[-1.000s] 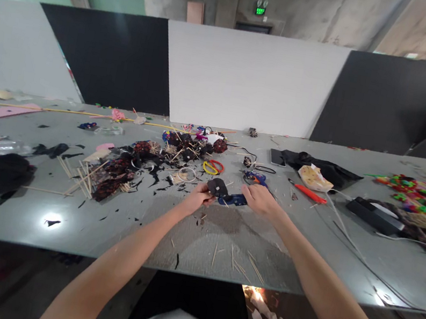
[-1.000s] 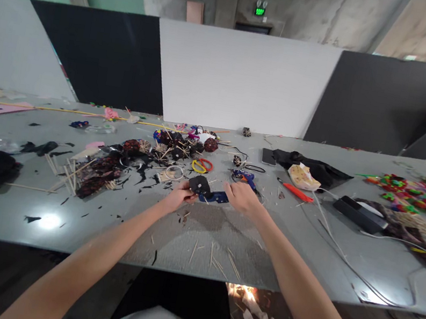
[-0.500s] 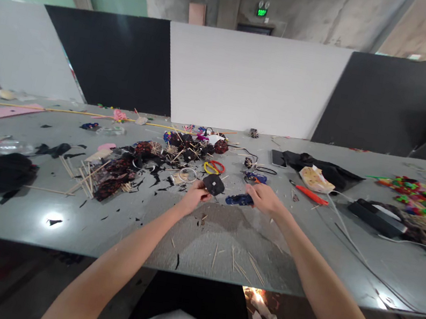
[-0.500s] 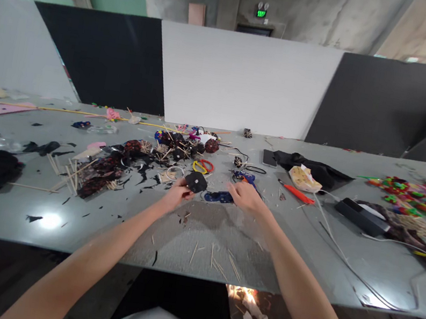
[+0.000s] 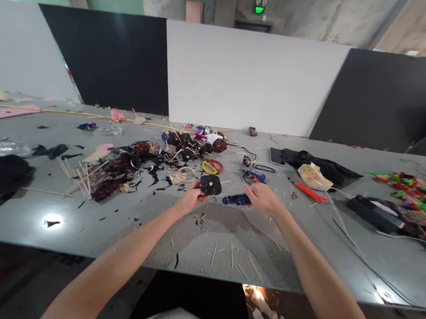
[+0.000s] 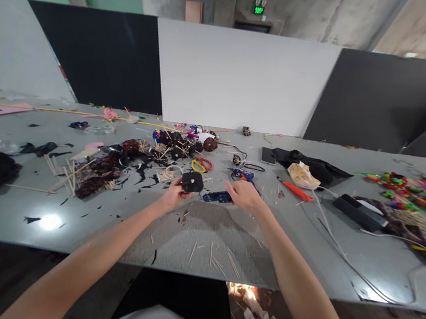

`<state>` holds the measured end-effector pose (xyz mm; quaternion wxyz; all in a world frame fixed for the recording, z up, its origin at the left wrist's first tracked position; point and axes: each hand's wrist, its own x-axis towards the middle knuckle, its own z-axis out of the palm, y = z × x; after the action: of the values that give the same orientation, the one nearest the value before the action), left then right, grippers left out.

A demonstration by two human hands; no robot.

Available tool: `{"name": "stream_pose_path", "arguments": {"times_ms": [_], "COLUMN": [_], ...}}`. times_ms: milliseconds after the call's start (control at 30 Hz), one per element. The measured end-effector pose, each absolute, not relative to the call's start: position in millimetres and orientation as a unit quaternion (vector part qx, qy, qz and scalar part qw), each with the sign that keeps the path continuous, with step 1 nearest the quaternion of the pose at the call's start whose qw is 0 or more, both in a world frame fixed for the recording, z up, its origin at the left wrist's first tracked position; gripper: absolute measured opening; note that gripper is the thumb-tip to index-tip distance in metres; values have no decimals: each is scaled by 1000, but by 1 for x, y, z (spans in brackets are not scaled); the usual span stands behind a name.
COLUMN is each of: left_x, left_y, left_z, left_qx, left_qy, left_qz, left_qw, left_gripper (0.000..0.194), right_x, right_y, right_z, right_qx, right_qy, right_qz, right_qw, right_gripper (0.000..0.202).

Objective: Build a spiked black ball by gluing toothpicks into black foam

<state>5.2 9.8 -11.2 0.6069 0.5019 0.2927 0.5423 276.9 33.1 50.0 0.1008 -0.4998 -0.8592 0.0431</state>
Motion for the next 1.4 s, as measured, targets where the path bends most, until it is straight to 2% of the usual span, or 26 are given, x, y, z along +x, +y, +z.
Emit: {"name": "stream_pose_path", "arguments": {"times_ms": [167, 467, 967, 1400], "left_x": [4, 5, 6, 7], "left_y": [9, 5, 6, 8], "left_z": [-8, -4, -1, -13], "left_qx": [491, 456, 465, 481], "left_qy": [276, 255, 238, 259], "left_qz": [549, 534, 511, 473], "left_qw": [617, 665, 683, 691], "left_gripper": [44, 35, 44, 49], "right_x": [278, 278, 277, 273], "right_y": [34, 38, 38, 35], "right_z": [48, 42, 40, 36], "right_qx": [-504, -464, -416, -436], "right_qy": [-858, -881, -898, -892], "right_qz": [22, 29, 85, 49], "right_qw": [95, 91, 113, 112], "right_gripper": [80, 80, 85, 83]}}
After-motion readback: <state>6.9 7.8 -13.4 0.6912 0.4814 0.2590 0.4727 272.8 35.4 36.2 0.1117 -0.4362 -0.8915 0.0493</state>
